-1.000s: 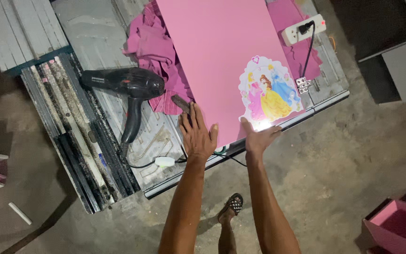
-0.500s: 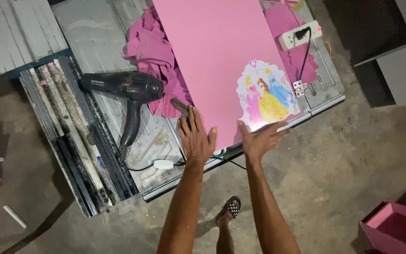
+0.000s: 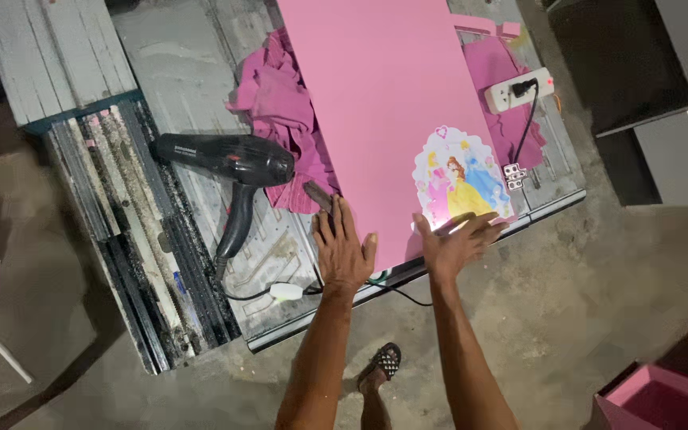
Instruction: The person applies a princess decal to a pink wooden panel, uses a hairdryer to heat the adhesive, and presses the decal flat by hand.
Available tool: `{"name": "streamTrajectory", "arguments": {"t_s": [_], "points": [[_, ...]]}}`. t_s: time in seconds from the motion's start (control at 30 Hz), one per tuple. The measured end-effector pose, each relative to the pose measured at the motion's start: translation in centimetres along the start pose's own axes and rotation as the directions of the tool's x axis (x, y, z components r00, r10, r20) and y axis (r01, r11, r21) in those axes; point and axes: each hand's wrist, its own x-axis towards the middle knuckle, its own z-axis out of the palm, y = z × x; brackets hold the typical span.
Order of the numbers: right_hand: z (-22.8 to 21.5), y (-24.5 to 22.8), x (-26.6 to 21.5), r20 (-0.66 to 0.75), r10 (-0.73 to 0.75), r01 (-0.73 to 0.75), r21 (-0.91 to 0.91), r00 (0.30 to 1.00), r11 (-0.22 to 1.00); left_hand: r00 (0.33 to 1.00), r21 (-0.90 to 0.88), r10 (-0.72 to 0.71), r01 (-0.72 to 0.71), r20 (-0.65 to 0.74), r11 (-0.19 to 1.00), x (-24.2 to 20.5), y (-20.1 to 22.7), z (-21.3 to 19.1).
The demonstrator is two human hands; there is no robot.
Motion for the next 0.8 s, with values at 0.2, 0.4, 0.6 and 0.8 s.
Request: {"name": "streamTrajectory", "arguments": {"t_s": [0.2, 0.4, 0.6, 0.8], "points": [[1.0, -2.9, 4.3, -0.053, -0.092, 0.079, -0.204, 0.994, 0.976, 1.0, -0.01, -0.023, 0.023, -0.005, 1.0, -0.1, -0.2, 0.5], [-0.8, -3.7, 3.8, 0.083, -0.18, 0.194, -0.215, 0.98, 0.957, 0.999, 0.067, 0.009, -0.006, -0.032, 0.998, 0.0, -0.1, 0.4], [0.7, -5.8, 8.4, 0.114, -0.247, 0.261, -0.138, 0.962, 0.955, 0.999, 0.069, -0.004, 0.007, -0.036, 0.998, 0.1, -0.1, 0.7], [0.9, -3.6, 9.2, 0.197, -0.282, 0.324, -0.233, 0.939, 0.917, 1.0, 0.127, -0.008, 0.01, -0.019, 0.992, 0.3, 0.0, 1.0]]}}
